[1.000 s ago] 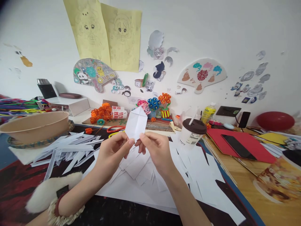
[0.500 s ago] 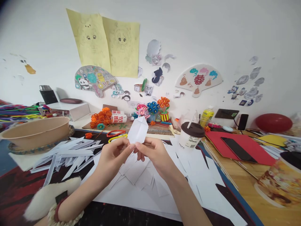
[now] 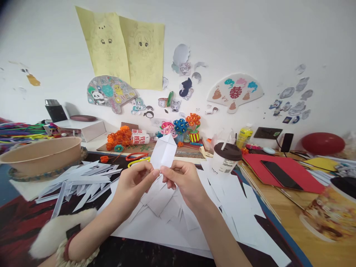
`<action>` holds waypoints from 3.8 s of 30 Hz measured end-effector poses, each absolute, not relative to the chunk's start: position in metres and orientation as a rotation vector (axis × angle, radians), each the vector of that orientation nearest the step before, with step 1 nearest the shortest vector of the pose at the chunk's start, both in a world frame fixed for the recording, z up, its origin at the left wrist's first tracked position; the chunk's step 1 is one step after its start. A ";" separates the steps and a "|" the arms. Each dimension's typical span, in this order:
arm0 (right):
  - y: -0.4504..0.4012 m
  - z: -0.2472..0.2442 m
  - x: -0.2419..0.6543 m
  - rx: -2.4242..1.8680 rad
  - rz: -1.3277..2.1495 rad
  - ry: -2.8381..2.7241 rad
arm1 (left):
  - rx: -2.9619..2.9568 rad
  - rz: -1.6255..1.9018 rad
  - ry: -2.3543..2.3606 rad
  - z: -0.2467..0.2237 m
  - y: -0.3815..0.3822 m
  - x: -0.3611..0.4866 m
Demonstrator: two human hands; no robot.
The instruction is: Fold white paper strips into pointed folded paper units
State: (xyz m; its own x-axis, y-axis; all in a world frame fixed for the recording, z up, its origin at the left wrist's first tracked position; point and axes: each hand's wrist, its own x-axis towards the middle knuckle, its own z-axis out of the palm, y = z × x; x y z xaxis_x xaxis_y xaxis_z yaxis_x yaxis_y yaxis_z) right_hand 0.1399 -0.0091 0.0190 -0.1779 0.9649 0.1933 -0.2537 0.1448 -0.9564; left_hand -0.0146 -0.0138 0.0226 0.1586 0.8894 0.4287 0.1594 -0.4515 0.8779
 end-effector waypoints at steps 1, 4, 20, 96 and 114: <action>-0.009 0.018 0.140 -0.796 1.336 -1.241 | 1.727 1.344 0.988 0.022 -0.014 -0.015; -0.008 0.017 0.141 -0.780 1.353 -1.228 | 1.688 1.348 0.939 0.021 -0.014 -0.015; -0.007 0.020 0.149 -0.752 1.097 -1.461 | 1.600 1.258 0.886 0.022 -0.012 -0.015; -0.017 -0.029 0.207 -1.036 0.185 -2.402 | 2.645 0.739 0.722 -0.026 0.017 -0.033; -0.024 -0.028 0.200 -0.875 -0.132 -2.625 | 3.070 0.537 0.657 -0.017 0.007 -0.025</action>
State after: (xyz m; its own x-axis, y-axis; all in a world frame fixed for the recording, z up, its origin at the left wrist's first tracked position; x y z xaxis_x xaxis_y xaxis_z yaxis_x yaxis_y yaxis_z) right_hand 0.1999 -0.0238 -0.0282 -0.7390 0.5607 0.3735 0.5953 0.8030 -0.0277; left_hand -0.0250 0.0074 -0.0167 0.8581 0.3900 0.3340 0.4046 -0.9141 0.0279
